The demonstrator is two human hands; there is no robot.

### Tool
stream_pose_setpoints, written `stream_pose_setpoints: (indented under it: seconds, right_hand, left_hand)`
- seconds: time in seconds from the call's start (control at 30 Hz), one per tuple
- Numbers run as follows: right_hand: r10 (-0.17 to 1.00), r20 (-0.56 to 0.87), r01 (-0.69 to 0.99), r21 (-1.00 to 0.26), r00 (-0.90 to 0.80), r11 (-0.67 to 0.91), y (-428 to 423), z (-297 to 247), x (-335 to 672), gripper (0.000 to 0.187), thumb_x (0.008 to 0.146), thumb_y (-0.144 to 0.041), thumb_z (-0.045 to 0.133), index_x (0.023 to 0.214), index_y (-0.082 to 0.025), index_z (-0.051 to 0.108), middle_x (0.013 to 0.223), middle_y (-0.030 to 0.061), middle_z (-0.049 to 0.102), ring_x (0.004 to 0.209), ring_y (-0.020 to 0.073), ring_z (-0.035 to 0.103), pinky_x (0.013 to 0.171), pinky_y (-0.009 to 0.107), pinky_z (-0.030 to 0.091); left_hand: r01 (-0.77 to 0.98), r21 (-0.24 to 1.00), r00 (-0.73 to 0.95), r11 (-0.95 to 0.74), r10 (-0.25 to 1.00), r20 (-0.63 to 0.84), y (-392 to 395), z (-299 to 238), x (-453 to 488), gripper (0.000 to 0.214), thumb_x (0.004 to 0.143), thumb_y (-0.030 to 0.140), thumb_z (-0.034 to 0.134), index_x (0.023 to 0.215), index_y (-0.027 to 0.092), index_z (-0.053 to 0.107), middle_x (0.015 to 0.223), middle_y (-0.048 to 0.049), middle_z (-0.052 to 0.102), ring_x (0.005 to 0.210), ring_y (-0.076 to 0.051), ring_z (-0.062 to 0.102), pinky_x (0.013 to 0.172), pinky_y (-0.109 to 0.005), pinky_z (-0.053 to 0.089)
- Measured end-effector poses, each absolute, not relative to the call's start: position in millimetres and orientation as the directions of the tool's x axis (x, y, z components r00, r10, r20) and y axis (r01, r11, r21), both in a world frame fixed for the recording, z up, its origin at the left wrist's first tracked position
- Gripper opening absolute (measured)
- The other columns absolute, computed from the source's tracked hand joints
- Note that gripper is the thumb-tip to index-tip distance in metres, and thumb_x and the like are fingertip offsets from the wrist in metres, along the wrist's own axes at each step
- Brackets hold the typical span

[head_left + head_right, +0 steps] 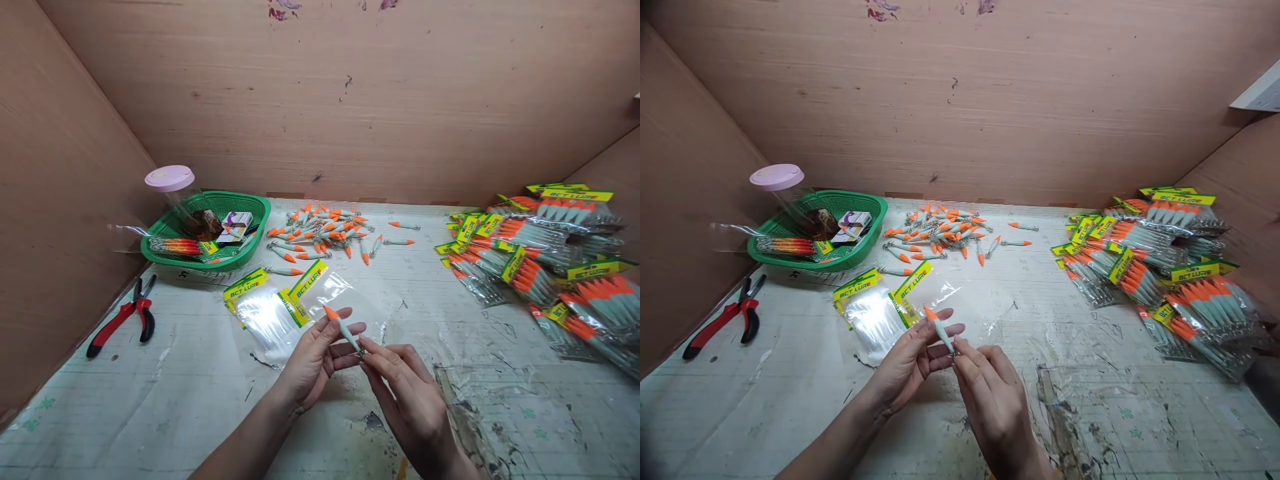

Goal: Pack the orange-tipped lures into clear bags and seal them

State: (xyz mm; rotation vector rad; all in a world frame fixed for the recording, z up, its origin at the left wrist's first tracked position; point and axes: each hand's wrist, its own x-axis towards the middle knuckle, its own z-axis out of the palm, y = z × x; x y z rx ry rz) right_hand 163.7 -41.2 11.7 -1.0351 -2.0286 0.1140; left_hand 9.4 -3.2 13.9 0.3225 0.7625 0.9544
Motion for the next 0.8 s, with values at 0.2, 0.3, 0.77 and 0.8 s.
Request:
stream_pose_setpoints:
  seconds: [0.2,0.3,0.77,0.8]
  right_hand:
    - [0.693,0.676,0.65,-0.413,-0.25,0.637,-38.9,13.7,165.5,0.036,0.08,0.004,0.051,0.109,-0.017,0.06,0.11,0.0136,0.066,0.089,0.0209,0.059,0.072,0.036,0.052]
    - [0.678,0.669,0.631,-0.392,-0.304,0.669,-35.8,15.3,176.2,0.04,0.08,0.004,0.051,0.113,-0.018,0.059,0.112,0.0133,0.065,0.088,0.0209,0.059,0.071,0.037,0.052]
    - [0.631,0.652,0.558,-0.363,-0.421,0.746,-28.0,12.6,186.5,0.036,0.084,0.0,0.048,0.113,-0.016,0.059,0.114,0.0144,0.064,0.102,0.0237,0.06,0.08,0.04,0.054]
    - [0.637,0.661,0.545,-0.39,-0.395,0.742,-28.3,13.1,182.2,0.035,0.084,0.0,0.048,0.112,-0.017,0.06,0.111,0.0135,0.065,0.1,0.0229,0.061,0.079,0.039,0.054]
  left_hand:
    - [-0.648,0.511,0.415,0.565,0.824,-0.386,-4.4,13.0,10.8,0.038,0.091,0.036,0.044,0.119,0.012,0.053,0.106,-0.0165,0.069,0.086,-0.024,0.069,0.081,-0.04,0.053]
    - [-0.639,0.498,0.434,0.586,0.809,-0.396,-2.6,13.1,9.6,0.04,0.091,0.038,0.043,0.121,0.013,0.051,0.106,-0.016,0.068,0.084,-0.024,0.069,0.08,-0.039,0.053]
    - [-0.644,0.447,0.492,0.621,0.784,-0.379,-6.1,12.5,11.9,0.032,0.092,0.028,0.044,0.107,0.006,0.06,0.11,-0.0184,0.066,0.099,-0.024,0.065,0.089,-0.037,0.05]
    - [-0.662,0.442,0.48,0.605,0.795,-0.371,-7.1,12.4,13.1,0.031,0.092,0.026,0.044,0.11,0.006,0.059,0.111,-0.0181,0.066,0.101,-0.023,0.064,0.091,-0.035,0.049]
